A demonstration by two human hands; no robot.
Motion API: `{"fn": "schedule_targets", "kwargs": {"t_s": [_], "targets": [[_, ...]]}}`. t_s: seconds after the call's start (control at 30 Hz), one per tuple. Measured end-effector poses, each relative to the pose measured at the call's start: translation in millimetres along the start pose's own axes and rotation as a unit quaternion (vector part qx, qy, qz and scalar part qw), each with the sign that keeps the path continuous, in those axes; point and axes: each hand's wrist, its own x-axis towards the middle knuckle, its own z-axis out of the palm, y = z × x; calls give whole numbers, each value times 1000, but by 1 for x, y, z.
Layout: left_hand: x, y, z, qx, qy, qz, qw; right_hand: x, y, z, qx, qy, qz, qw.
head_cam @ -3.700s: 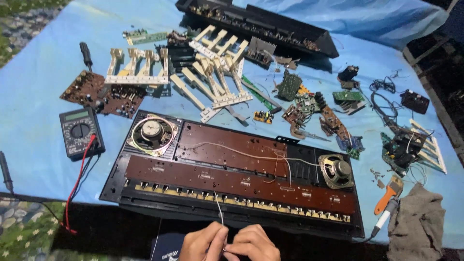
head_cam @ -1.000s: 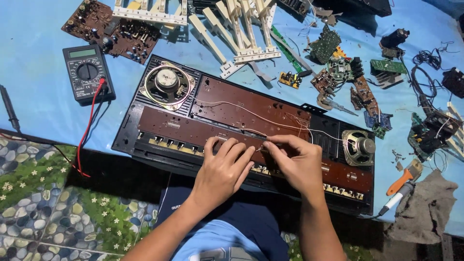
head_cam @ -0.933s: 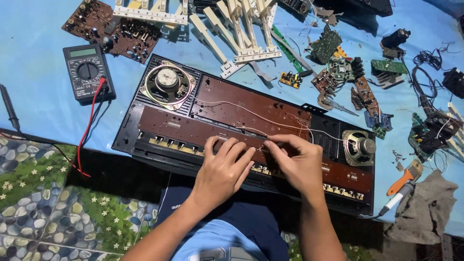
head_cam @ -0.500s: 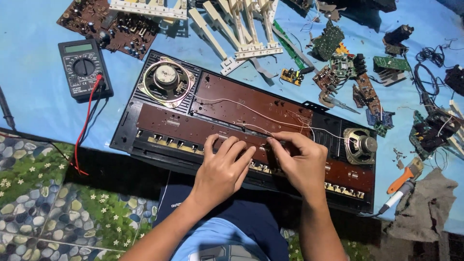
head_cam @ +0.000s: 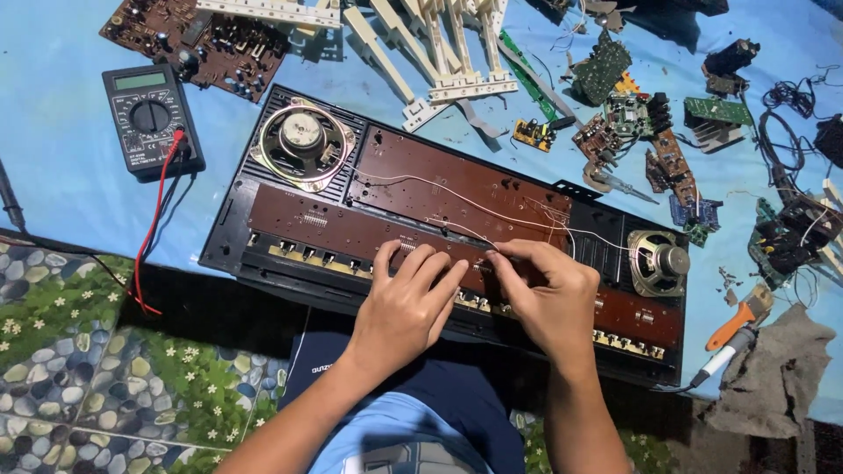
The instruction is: Connecting internal wiring and components to the circuit board of a disassembled electronic keyboard.
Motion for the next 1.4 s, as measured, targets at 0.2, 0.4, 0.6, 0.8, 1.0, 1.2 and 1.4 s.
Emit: {"fn": "schedule_targets", "kwargs": {"t_s": [0.2,0.4,0.6,0.8,1.0,1.2,1.4], "targets": [[0,0,1,21,-23,9,999,0,-4,-2,0,-3,-8,1000],[0,0,2,25,-23,6,999,-1,2,2,-15,3,-21,1000],[1,1,0,23,-26,6,999,-1,-1,2,-3,-1,-27,1000],[-3,-1,4,23,-38,7,999,-2,-2,1,-10,-5,-27,1000],[-4,-2,7,25,-37,11,999,-2,-2,4,-6,-14,-30,999],[-5,-3,7,25,-38,9,999,-2,-4,5,3,-18,-19,1000],[-1,-1,1,24,-41,8,999,-5,6,7,4,-22,20,1000]]}}
